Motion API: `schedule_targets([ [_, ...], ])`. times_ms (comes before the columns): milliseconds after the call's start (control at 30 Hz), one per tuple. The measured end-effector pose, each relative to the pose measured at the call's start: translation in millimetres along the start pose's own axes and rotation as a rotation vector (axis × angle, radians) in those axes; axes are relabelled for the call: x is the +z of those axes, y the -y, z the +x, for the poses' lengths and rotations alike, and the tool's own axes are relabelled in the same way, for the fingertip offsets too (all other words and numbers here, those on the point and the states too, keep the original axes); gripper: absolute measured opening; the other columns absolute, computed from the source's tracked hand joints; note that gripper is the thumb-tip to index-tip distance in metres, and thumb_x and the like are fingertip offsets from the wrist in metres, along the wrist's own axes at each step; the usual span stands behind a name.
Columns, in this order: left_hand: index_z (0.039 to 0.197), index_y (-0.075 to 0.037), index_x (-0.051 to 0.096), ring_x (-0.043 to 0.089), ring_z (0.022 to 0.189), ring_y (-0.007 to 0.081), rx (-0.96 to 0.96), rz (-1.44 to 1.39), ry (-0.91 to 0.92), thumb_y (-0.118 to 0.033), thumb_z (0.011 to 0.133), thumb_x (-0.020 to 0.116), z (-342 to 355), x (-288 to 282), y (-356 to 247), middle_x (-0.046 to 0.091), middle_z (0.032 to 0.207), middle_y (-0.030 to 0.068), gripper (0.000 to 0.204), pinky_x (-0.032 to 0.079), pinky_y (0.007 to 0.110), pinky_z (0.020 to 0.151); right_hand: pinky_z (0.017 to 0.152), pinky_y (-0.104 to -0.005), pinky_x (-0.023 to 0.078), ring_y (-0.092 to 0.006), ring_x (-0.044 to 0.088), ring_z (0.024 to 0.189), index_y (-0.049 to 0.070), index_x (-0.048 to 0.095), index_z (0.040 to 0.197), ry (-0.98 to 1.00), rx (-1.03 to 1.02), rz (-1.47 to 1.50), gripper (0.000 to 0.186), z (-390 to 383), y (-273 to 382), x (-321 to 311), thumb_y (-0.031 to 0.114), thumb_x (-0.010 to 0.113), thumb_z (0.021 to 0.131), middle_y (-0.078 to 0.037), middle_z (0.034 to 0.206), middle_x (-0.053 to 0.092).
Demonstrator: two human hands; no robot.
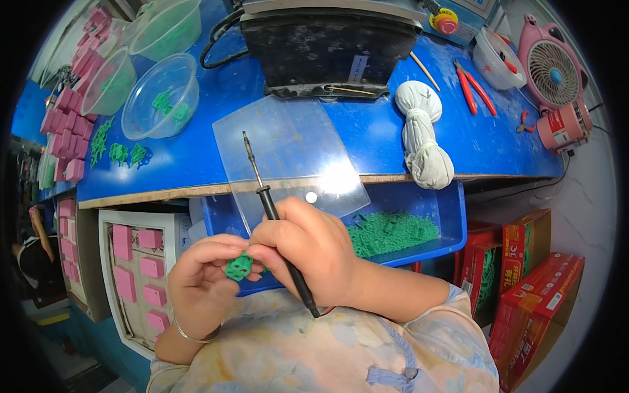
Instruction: The recorder is using a soldering iron to melt and fuse plastic components together.
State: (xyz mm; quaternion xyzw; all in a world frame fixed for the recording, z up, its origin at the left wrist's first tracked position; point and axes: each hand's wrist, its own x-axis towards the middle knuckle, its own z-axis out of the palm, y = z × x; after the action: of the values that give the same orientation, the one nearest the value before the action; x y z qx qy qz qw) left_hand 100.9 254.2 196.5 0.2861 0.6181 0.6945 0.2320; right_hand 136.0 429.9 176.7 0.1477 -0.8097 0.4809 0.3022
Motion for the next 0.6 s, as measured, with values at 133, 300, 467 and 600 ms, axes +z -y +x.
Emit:
schedule_targets([
  [133, 0.105, 0.004, 0.047, 0.053, 0.097, 0.0165, -0.244, -0.444, 0.022, 0.002, 0.080, 0.057, 2, -6, 2, 0.054, 0.105, 0.0139, 0.027, 0.044, 0.027, 0.081, 0.042, -0.0314, 0.036, -0.0228, 0.046, 0.050, 0.004, 0.055, 0.080, 0.111, -0.003, 0.066, 0.014, 6, -2, -5, 0.008, 0.065, 0.071, -0.008, 0.066, 0.044],
  [300, 0.106, 0.003, 0.048, 0.055, 0.092, 0.0157, -0.507, -0.615, 0.128, 0.001, 0.079, 0.058, 11, -8, 2, 0.057, 0.101, 0.0130, 0.029, 0.043, 0.026, 0.080, 0.048, -0.0327, 0.037, -0.0248, 0.047, 0.057, 0.005, 0.056, 0.081, 0.218, 0.033, 0.181, 0.012, 15, 2, -9, 0.009, 0.064, 0.072, -0.009, 0.068, 0.044],
  [467, 0.109, 0.002, 0.049, 0.058, 0.073, 0.0145, -0.556, -0.550, 0.314, 0.003, 0.074, 0.061, 10, -18, 10, 0.058, 0.097, 0.0135, 0.037, 0.046, 0.022, 0.060, 0.054, -0.0292, 0.040, -0.0206, 0.048, 0.064, 0.002, 0.057, 0.082, 0.330, 0.018, 0.170, 0.013, 21, 3, -15, 0.012, 0.063, 0.077, -0.009, 0.071, 0.052],
  [600, 0.104, 0.001, 0.050, 0.057, 0.068, 0.0160, -0.539, -0.699, 0.204, 0.006, 0.072, 0.062, 11, -15, 6, 0.058, 0.096, 0.0148, 0.034, 0.045, 0.023, 0.051, 0.060, -0.0301, 0.040, -0.0208, 0.047, 0.069, 0.001, 0.057, 0.094, 0.181, 0.003, 0.149, 0.027, 16, 6, -19, 0.026, 0.055, 0.084, -0.010, 0.080, 0.049],
])
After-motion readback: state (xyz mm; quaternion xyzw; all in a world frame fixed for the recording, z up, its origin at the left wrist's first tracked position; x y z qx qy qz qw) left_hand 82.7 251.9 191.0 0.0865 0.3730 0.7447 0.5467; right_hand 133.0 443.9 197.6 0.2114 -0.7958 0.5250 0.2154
